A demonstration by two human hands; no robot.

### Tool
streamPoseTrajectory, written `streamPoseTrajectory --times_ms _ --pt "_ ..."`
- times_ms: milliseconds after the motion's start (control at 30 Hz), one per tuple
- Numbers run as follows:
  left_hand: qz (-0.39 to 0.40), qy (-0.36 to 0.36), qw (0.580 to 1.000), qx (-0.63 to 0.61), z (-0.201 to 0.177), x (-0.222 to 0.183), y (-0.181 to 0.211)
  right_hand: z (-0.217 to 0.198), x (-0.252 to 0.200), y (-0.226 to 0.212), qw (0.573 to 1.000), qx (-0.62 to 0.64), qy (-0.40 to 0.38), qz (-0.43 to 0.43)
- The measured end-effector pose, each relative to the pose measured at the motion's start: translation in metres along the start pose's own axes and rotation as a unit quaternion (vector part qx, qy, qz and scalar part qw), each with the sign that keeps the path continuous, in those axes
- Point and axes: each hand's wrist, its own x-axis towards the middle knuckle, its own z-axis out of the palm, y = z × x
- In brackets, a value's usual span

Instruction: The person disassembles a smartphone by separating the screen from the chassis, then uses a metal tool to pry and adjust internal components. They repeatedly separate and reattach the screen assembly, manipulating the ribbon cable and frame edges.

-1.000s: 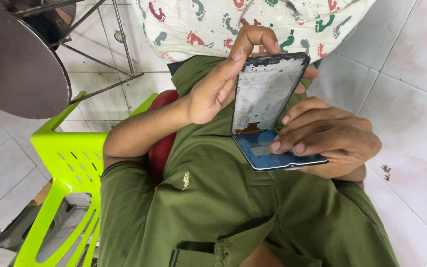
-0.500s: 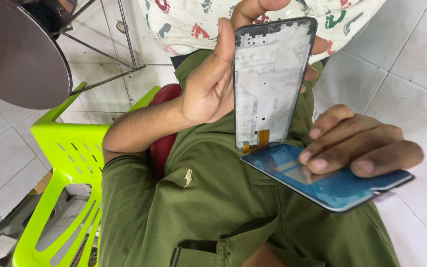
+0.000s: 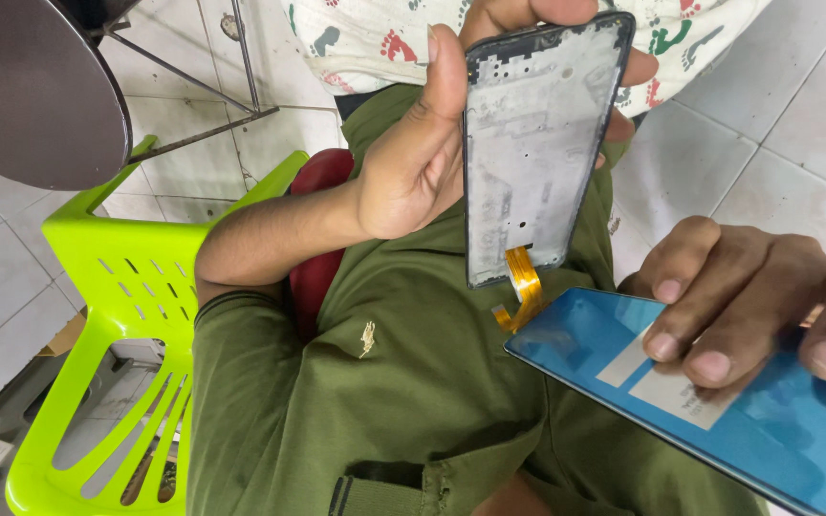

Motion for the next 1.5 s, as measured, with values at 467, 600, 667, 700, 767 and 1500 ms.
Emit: streamPoseTrajectory --times_ms 467,600,667,700,767,1500 --pt "0.122 0.029 0.969 0.213 0.014 0.011 0.004 -0.007 -0.008 0.026 0.971 -0.074 0.157 -0.167" --pt "0.154 0.080 0.916 0.362 0.009 0.012 0.007 -0.012 -0.009 0.018 0.980 0.020 0.155 -0.123" --pt "0.153 0.121 0.876 0.442 0.004 0.010 0.006 -0.007 -0.012 0.016 0.979 0.040 0.163 -0.116" --pt "0.149 0.141 0.862 0.464 0.001 0.007 0.006 -0.003 -0.014 0.018 0.977 0.050 0.166 -0.128" --pt "0.139 0.179 0.839 0.494 -0.004 0.000 0.006 -0.003 -0.014 0.019 0.980 0.082 0.130 -0.124" --pt "0.088 0.185 0.978 0.046 -0.013 -0.011 0.009 -0.082 -0.018 0.080 0.926 0.319 0.178 0.099"
